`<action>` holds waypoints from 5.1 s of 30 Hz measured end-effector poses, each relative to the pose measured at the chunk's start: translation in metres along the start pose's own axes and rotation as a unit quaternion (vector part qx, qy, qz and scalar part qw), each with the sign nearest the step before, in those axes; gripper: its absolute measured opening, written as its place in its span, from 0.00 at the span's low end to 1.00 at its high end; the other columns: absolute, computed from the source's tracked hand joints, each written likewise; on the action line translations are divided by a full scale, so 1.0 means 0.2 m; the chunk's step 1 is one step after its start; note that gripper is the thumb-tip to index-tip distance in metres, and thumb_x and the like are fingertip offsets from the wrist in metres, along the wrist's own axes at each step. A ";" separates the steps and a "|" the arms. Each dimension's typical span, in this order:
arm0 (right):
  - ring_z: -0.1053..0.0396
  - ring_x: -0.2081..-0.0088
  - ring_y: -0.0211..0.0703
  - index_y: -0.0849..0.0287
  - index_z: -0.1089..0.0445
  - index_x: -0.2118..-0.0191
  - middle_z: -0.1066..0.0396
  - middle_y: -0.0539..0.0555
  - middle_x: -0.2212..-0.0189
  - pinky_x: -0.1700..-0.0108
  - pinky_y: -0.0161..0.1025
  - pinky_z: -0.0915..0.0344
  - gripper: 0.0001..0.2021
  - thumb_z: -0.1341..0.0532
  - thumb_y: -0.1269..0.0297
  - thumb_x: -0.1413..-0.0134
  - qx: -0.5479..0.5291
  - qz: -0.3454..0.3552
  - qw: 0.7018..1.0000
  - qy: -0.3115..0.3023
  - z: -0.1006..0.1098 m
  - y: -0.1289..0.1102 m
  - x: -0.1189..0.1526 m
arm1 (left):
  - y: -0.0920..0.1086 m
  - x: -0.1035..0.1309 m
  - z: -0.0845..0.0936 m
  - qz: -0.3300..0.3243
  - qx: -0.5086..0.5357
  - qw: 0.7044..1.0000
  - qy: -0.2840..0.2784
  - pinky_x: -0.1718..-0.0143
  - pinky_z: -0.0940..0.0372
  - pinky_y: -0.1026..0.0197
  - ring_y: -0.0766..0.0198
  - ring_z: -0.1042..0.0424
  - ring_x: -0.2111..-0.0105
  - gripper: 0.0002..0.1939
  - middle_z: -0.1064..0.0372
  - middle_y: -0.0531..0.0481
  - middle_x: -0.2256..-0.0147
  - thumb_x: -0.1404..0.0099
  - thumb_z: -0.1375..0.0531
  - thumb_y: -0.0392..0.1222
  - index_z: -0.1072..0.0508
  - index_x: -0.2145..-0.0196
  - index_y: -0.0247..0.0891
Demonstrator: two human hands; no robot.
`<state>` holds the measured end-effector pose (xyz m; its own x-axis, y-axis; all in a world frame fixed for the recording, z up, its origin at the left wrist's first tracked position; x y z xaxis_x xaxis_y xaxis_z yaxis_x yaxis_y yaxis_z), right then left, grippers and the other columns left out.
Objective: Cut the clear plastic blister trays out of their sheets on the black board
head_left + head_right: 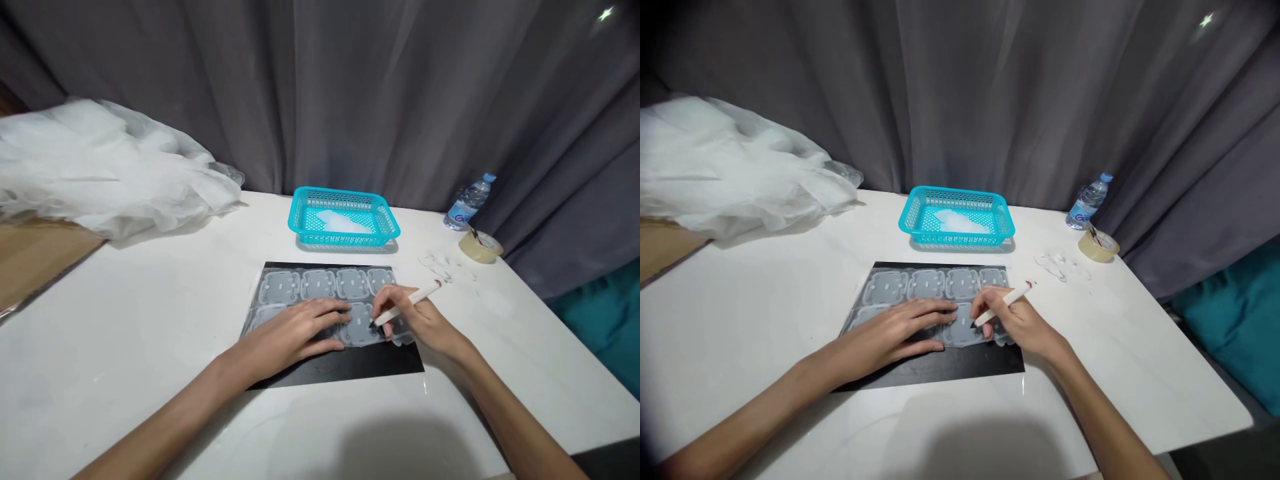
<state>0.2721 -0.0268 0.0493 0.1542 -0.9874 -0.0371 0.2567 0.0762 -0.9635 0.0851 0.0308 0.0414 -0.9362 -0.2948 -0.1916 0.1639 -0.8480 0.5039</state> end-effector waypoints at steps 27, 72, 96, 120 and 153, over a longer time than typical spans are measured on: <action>0.25 0.59 0.45 0.54 0.20 0.62 0.22 0.52 0.62 0.54 0.41 0.32 0.06 0.35 0.61 0.33 0.100 0.004 0.994 -0.052 -0.05 0.00 0.10 | 0.24 0.02 -0.10 -0.123 -0.105 0.986 0.031 0.49 0.30 0.54 0.55 0.21 0.52 0.13 0.20 0.43 0.53 0.23 0.45 0.34 0.24 0.47 0.38; 0.24 0.54 0.42 0.50 0.17 0.53 0.22 0.53 0.56 0.49 0.41 0.30 0.08 0.35 0.65 0.31 0.112 0.050 0.991 -0.060 -0.05 0.03 0.12 | 0.18 0.02 -0.08 0.012 0.020 0.997 -0.070 0.38 0.37 0.50 0.50 0.31 0.39 0.20 0.30 0.46 0.37 0.25 0.41 0.40 0.26 0.38 0.49; 0.24 0.54 0.41 0.52 0.19 0.48 0.23 0.55 0.54 0.51 0.38 0.30 0.12 0.40 0.67 0.27 0.176 0.122 0.975 -0.062 -0.08 -0.02 0.19 | 0.18 0.02 -0.10 0.004 -0.009 0.997 -0.077 0.41 0.38 0.49 0.50 0.33 0.43 0.22 0.28 0.47 0.40 0.24 0.42 0.43 0.29 0.35 0.49; 0.25 0.51 0.44 0.52 0.26 0.38 0.26 0.59 0.50 0.51 0.40 0.28 0.18 0.40 0.73 0.28 0.200 0.198 0.958 -0.055 -0.12 0.01 0.24 | 0.19 0.00 -0.08 0.011 0.005 0.997 -0.079 0.46 0.36 0.53 0.53 0.31 0.49 0.21 0.26 0.48 0.46 0.26 0.42 0.37 0.26 0.39 0.50; 0.23 0.49 0.52 0.58 0.37 0.32 0.22 0.62 0.47 0.46 0.51 0.24 0.22 0.45 0.75 0.28 0.445 0.274 0.852 -0.021 -0.21 0.00 0.28 | 0.19 0.02 -0.10 0.010 -0.009 0.997 -0.071 0.36 0.40 0.47 0.48 0.35 0.37 0.21 0.36 0.45 0.34 0.26 0.43 0.38 0.27 0.38 0.50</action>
<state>0.2402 -0.0870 0.0351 0.5124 -0.7655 -0.3891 0.7548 0.6176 -0.2211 0.0932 -0.0108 0.0428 -0.9670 -0.2480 -0.0589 0.1881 -0.8503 0.4916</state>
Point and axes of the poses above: each hand's wrist, its own x-axis away from the middle knuckle, its own z-axis out of the back of the hand, y = z × x, the point moved 7 cm from there along -x, towards the middle knuckle
